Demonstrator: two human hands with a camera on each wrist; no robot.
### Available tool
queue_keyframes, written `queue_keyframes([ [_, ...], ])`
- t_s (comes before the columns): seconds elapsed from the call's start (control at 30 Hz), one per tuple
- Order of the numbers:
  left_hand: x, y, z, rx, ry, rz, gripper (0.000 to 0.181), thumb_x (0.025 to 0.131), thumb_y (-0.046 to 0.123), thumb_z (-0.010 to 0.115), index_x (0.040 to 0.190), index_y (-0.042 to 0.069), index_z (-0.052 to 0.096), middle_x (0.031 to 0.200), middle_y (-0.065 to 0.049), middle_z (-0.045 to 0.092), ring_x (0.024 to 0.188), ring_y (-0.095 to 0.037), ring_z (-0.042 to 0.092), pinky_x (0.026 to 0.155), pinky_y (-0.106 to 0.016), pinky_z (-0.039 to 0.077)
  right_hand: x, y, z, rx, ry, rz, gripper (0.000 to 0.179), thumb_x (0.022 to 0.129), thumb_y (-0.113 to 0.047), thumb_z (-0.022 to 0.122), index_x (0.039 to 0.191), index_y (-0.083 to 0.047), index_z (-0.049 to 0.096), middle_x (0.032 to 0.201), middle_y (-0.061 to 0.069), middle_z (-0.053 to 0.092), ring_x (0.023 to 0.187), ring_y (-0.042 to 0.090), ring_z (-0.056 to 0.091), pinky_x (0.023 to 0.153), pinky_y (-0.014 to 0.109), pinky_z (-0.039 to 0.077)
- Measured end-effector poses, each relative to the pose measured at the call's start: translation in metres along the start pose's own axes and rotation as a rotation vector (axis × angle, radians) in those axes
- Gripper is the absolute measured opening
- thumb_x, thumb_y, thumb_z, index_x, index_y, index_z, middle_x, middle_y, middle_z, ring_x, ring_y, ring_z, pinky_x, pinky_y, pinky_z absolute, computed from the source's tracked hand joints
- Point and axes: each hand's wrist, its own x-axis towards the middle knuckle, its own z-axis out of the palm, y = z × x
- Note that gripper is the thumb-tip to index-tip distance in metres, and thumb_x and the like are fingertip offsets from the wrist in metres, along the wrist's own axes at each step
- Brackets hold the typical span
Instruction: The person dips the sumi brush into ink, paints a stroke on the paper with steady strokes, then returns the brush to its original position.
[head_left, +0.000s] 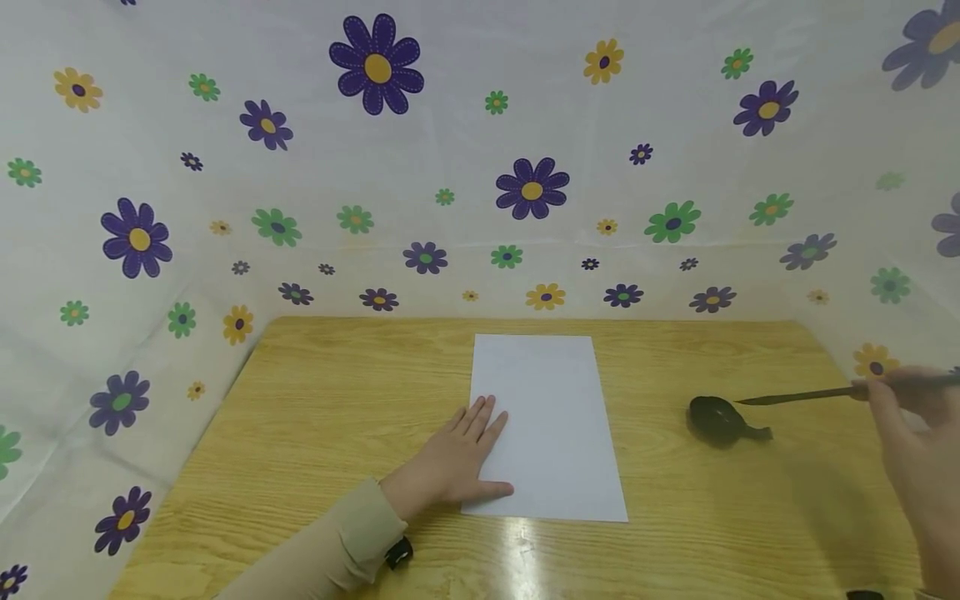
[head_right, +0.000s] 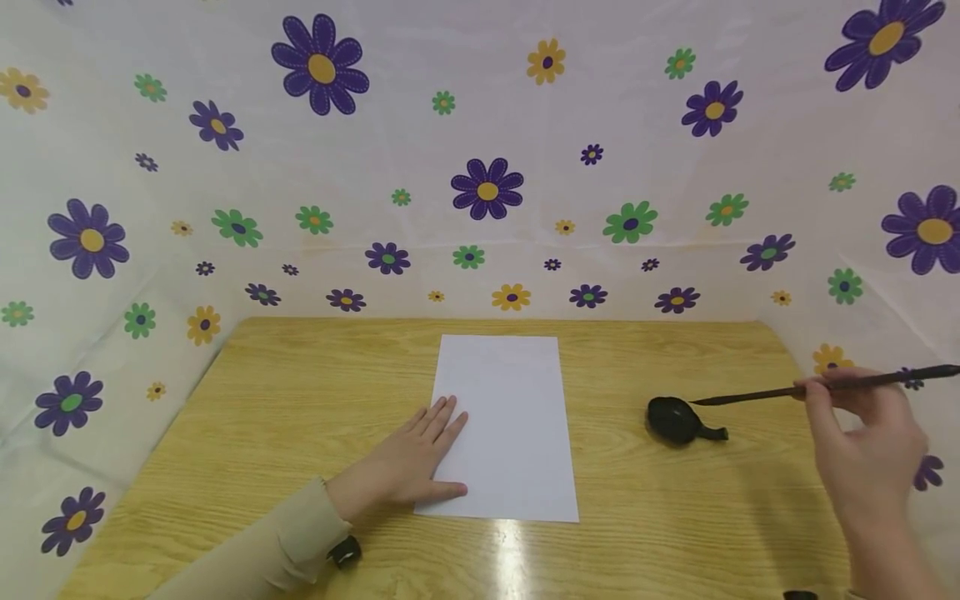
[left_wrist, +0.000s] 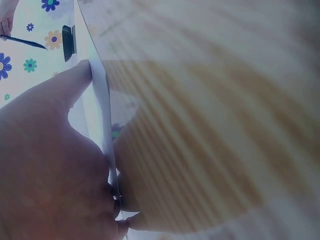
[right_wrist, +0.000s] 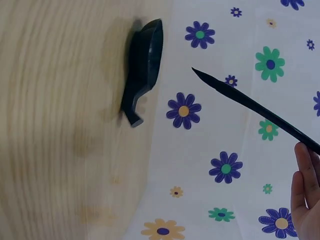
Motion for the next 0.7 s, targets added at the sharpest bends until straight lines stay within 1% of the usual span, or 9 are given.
queue_keyframes([
  [0.03,0.000,0.000,0.000,0.000,0.002,0.002,0.104,0.099,0.075,0.051,0.172,0.012,0.014,0.180,-0.016,0.002,0.168,-0.031,0.005,0.137,-0.048,0.015,-0.001,-0.004,0.002,-0.006,-0.004,0.044,0.024,0.101,0.005,0.059,0.089,-0.014,0.068,0.082,-0.042,0.063,0.098,-0.021,0.057,0.123,0.021,0.029],
  [0.1,0.000,0.000,-0.001,0.001,-0.001,0.003,0.104,0.099,0.075,0.051,0.172,0.012,0.014,0.180,-0.016,0.001,0.168,-0.031,0.005,0.137,-0.048,0.015,-0.001,-0.010,0.005,-0.036,-0.010,0.094,0.031,0.102,0.002,0.059,0.093,-0.027,0.066,0.082,-0.043,0.061,0.098,-0.021,0.055,0.122,0.020,0.027],
  [0.17,0.000,0.000,-0.001,0.005,-0.001,0.004,0.104,0.099,0.076,0.051,0.172,0.012,0.013,0.180,-0.016,0.001,0.168,-0.031,0.005,0.137,-0.048,0.015,-0.002,-0.015,0.010,-0.054,-0.007,0.102,0.032,0.103,0.000,0.060,0.095,-0.030,0.065,0.082,-0.043,0.061,0.094,-0.021,0.055,0.116,0.012,0.031],
  [0.3,0.001,-0.002,0.001,0.010,-0.004,0.002,0.104,0.099,0.077,0.049,0.172,0.013,0.012,0.180,-0.015,-0.001,0.168,-0.030,0.003,0.137,-0.047,0.014,-0.003,-0.019,0.021,-0.018,0.036,0.056,0.031,0.101,0.003,0.063,0.097,-0.027,0.068,0.087,-0.039,0.063,0.085,-0.020,0.060,0.094,0.003,0.045],
  [0.33,0.001,-0.002,0.001,0.013,-0.003,0.001,0.104,0.099,0.077,0.049,0.172,0.013,0.012,0.180,-0.015,-0.001,0.168,-0.030,0.003,0.137,-0.047,0.014,-0.004,-0.020,0.024,0.005,0.046,0.049,0.032,0.100,0.005,0.063,0.098,-0.027,0.068,0.088,-0.038,0.064,0.085,-0.019,0.061,0.095,0.002,0.045],
  [0.37,0.001,-0.002,0.001,0.015,-0.003,0.000,0.104,0.099,0.077,0.049,0.172,0.013,0.011,0.180,-0.015,-0.001,0.168,-0.029,0.002,0.137,-0.047,0.013,-0.005,-0.021,0.027,0.026,0.056,0.054,0.036,0.100,0.005,0.064,0.099,-0.031,0.067,0.088,-0.037,0.065,0.084,-0.019,0.062,0.093,0.002,0.045],
  [0.4,0.001,-0.003,0.001,0.016,-0.003,0.000,0.104,0.099,0.077,0.049,0.172,0.013,0.011,0.180,-0.014,-0.002,0.168,-0.029,0.002,0.137,-0.047,0.013,-0.005,-0.022,0.030,0.042,0.063,0.063,0.035,0.100,0.005,0.064,0.100,-0.030,0.067,0.088,-0.036,0.065,0.084,-0.018,0.062,0.091,0.003,0.046],
  [0.6,0.001,-0.003,0.001,0.021,-0.006,-0.007,0.104,0.099,0.077,0.049,0.172,0.014,0.011,0.180,-0.014,-0.002,0.168,-0.029,0.002,0.137,-0.046,0.014,-0.005,-0.030,0.045,0.139,0.062,0.100,0.023,0.100,0.006,0.064,0.101,-0.016,0.071,0.084,-0.031,0.071,0.082,-0.013,0.068,0.086,0.005,0.049],
  [0.7,0.001,-0.002,0.000,0.013,-0.010,-0.005,0.104,0.099,0.077,0.049,0.172,0.014,0.011,0.180,-0.014,-0.001,0.168,-0.029,0.003,0.137,-0.047,0.014,-0.005,-0.033,0.052,0.169,0.061,0.084,0.025,0.100,0.006,0.064,0.100,-0.018,0.070,0.085,-0.029,0.072,0.082,-0.012,0.069,0.087,0.006,0.050],
])
